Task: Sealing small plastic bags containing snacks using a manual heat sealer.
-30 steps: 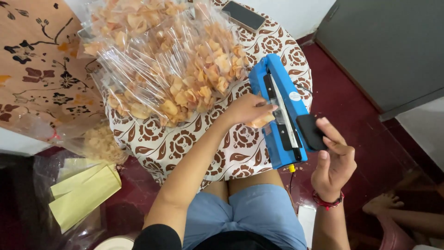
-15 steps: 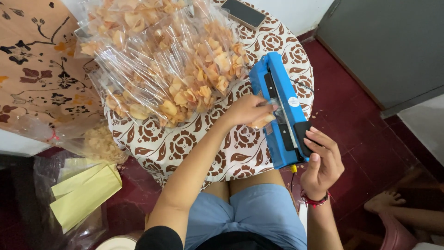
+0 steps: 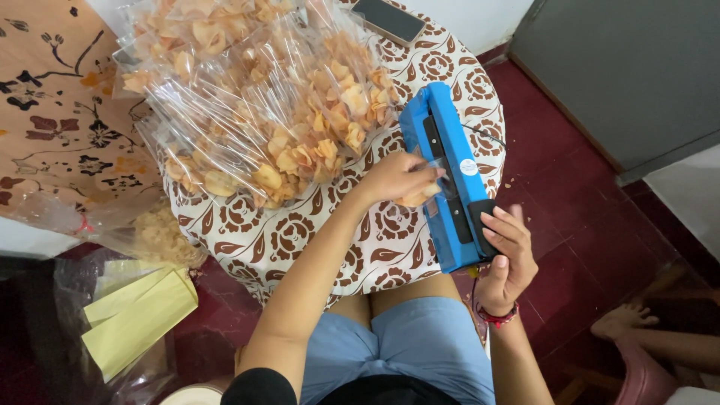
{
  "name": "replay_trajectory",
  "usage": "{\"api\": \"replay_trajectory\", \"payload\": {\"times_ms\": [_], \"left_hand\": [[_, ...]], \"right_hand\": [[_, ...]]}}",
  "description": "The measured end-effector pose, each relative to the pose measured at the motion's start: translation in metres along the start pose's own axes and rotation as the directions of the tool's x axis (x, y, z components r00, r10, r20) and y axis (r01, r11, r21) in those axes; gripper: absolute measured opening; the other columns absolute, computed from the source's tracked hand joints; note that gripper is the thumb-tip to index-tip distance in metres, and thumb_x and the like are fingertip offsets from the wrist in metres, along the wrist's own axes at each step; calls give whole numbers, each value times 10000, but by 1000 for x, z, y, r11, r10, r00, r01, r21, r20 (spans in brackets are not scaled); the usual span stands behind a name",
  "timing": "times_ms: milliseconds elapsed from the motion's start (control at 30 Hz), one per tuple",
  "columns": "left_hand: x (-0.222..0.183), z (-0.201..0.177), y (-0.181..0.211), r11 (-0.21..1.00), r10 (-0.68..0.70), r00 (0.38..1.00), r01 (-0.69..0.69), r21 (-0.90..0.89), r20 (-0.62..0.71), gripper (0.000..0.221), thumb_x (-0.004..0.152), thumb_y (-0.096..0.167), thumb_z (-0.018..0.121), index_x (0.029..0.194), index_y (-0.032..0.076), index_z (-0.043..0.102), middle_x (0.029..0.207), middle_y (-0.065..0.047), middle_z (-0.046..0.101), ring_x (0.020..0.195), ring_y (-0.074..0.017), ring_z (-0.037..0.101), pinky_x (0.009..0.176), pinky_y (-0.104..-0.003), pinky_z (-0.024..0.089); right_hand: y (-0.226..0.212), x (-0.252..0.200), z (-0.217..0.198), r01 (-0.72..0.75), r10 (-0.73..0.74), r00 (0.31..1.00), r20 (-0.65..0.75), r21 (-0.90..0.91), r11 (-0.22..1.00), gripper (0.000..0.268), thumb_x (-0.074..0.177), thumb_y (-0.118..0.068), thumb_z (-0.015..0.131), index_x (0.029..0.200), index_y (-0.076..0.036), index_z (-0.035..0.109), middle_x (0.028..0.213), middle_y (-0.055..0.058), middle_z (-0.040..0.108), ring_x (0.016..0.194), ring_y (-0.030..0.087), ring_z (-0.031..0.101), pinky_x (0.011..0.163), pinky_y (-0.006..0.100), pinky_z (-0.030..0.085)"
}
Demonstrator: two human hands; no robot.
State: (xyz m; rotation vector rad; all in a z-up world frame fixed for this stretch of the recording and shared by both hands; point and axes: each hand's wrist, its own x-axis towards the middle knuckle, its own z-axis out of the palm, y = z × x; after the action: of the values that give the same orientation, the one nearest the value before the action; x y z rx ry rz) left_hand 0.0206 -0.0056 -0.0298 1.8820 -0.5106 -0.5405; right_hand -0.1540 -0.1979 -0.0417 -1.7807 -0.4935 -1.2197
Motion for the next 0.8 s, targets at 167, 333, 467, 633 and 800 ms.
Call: {"api": "replay_trajectory", "payload": {"times_ms": [167,333,467,633,800], "left_hand": [[10,1,-3,920,113,993,-88,-383,44,325,1033,172,636,857,-81,740,516,-139,624,375,-175,613,334,-246,467],[13,6,-13,808,202,975,-114,-578,91,280,1089,74,556,907,-115,655,510,-127,576,333,-139,544,279,-239,416],[14,13,-18,778,276,961,-206,-594,28,263,1092,66,594,892,-90,666,470,-120,560,312,-141,537,259,-250,387],[23,14,-30,701,326,944,-206,-683,51,282,1121,67,566,898,-84,649,449,-105,544,291,-137,517,259,-238,373],[27,14,-33,650,342,938,-192,-736,57,289,1123,56,559,885,-90,636,429,-120,518,268,-144,487,254,-240,353]], "right_hand": [[9,-9,-2,-4,4,1000,-13,-7,1000,549,1162,-380,430,1051,50,751,1121,282,770,1231,485,699,1319,626,222],[16,-16,-2,-24,25,999,-46,32,999,593,1157,-425,405,1035,36,758,1118,276,774,1243,459,705,1338,612,202],[18,-21,-3,-37,38,998,-43,21,999,574,1158,-388,397,1031,46,752,1112,290,767,1229,481,704,1312,631,265],[16,-19,-2,-45,46,997,-56,20,999,536,1159,-360,411,1038,38,749,1116,279,768,1236,470,704,1305,623,290],[17,-20,-1,-51,52,997,-62,18,999,526,1155,-353,417,1034,33,752,1111,280,770,1239,473,705,1293,627,306]]}}
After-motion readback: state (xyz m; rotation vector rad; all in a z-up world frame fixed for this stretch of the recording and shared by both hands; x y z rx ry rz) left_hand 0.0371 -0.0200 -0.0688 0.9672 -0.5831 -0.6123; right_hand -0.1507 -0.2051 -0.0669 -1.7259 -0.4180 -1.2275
